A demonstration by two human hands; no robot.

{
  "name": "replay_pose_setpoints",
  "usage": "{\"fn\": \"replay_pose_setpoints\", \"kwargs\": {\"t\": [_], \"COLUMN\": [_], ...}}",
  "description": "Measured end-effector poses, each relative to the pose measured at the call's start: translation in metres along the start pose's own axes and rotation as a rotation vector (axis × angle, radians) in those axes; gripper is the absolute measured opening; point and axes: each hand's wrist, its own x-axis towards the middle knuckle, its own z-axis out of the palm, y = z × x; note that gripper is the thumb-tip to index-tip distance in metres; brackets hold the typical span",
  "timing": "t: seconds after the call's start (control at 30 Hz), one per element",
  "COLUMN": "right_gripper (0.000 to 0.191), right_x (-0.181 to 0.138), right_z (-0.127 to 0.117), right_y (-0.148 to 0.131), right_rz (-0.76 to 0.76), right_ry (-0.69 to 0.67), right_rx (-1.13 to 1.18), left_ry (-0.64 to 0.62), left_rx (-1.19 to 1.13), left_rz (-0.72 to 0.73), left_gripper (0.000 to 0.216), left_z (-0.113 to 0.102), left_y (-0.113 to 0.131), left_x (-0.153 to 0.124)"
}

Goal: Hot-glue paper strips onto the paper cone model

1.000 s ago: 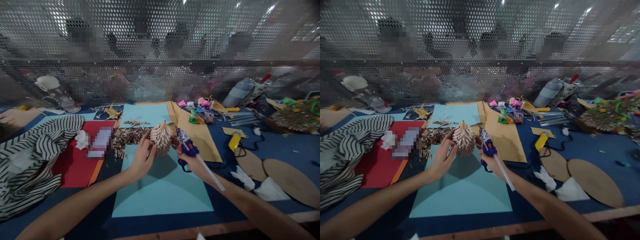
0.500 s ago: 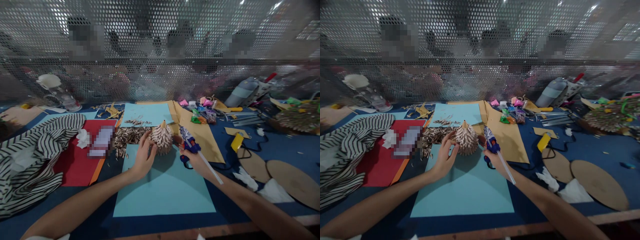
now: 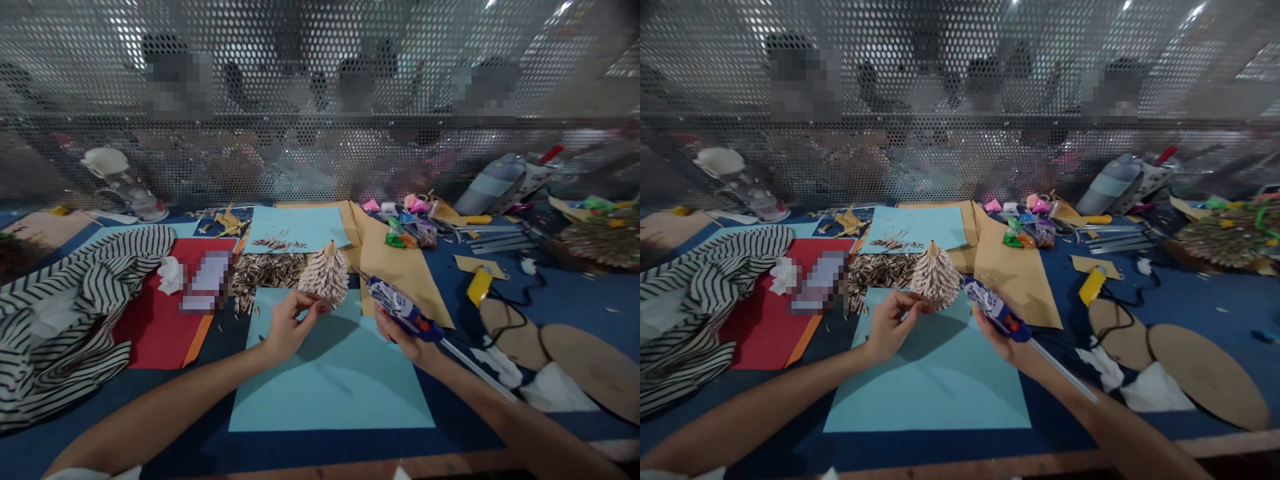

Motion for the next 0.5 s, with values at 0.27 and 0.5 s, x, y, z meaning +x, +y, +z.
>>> {"fn": "replay_pose_setpoints", "kwargs": {"t": [0.27,0.5], "right_gripper": [0.017,0.023], "right_x": [-0.01,-0.013], "right_z": [0.013,0.018], "right_y": [-0.004,-0.014], "right_rz": [-0.038,0.039], "right_ry": [-0.072,-0.252], "right_rx": [0.001,-0.025], "left_ry": [0.104,0.142], "left_rx": [0.215,0.325], "left_rz": [0.046,0.111], "left_gripper": [0.014,0.019], "left_z": [-0.004,-0.007], "left_y": [-0.008,-0.006], "left_x": [0.003,0.005]}}
